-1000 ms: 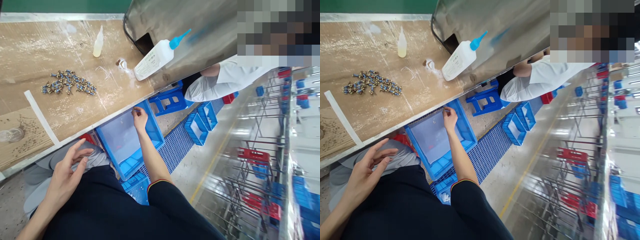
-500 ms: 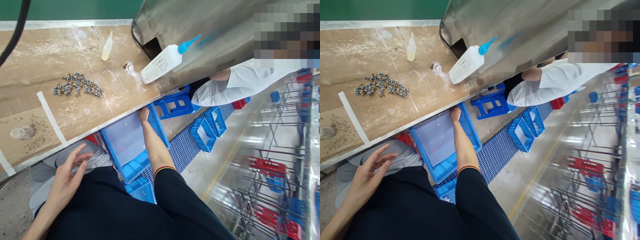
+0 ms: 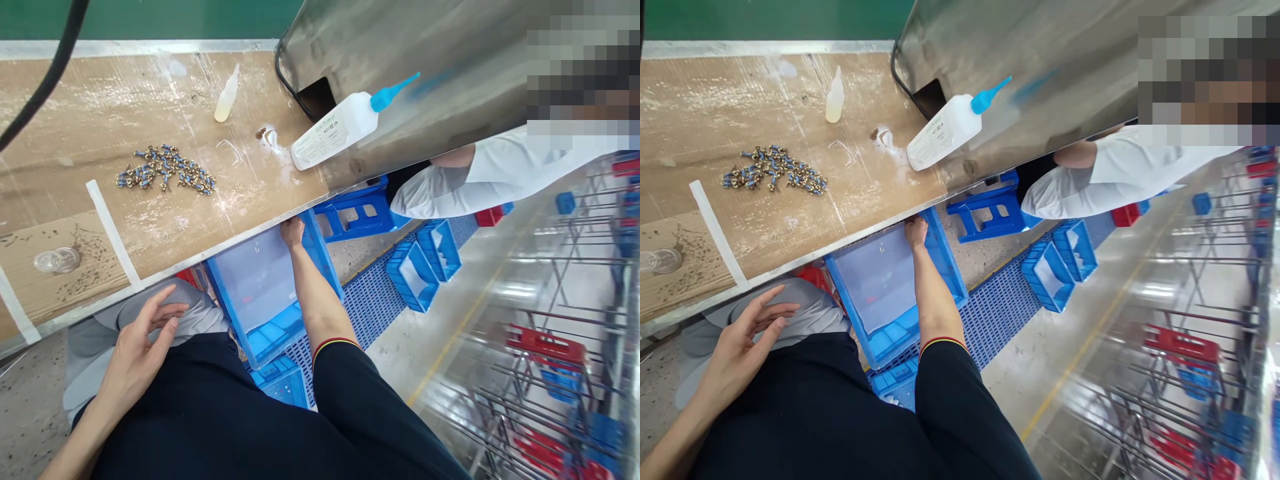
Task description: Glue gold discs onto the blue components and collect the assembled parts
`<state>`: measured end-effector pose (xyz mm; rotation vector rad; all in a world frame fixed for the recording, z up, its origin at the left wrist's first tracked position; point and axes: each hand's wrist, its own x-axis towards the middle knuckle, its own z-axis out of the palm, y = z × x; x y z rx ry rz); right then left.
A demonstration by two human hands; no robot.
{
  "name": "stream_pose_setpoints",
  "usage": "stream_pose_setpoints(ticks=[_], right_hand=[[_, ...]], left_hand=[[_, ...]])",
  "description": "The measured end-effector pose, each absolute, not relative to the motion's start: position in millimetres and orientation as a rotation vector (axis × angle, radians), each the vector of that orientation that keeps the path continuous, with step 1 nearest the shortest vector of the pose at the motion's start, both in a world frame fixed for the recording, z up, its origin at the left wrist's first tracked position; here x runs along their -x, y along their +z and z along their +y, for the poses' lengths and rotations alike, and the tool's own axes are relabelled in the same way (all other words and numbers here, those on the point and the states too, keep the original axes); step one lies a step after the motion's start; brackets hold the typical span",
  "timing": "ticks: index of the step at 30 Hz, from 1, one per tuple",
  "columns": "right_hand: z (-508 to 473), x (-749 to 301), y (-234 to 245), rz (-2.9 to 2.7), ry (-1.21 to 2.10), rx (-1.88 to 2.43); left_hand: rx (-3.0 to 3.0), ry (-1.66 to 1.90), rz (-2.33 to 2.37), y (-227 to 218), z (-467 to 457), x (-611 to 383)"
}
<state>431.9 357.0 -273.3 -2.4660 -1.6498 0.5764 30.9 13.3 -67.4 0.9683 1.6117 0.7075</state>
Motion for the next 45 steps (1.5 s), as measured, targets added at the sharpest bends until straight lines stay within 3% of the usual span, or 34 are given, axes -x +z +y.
stream_pose_setpoints(ticks=[8,17,23,29,36,45], right_hand=[[347,-426,-242,-1.514,0.594,2.298],[257,-371,-139,-1.328,0.382,1.785],[267,-256,-75,-2.06,0.646,1.148],[293,-198,-69,-2.438,0.474,1.149],[282,-206,-56,-2.573,0.581,1.14],[292,-196,-45,-2.827,0.485,1.151]], left_hand=[[-0.948,0.708,1.611,-71,10,-30],[-0.956,0.718,1.582,-79,1,-23],[-1.007,0.743,1.559,-75,-9,-14],[-0.852,0.851,1.659,-74,-38,5],[-0.605,0.961,1.756,-81,-86,35],[-0.353,1.168,2.25,-15,-132,91]])
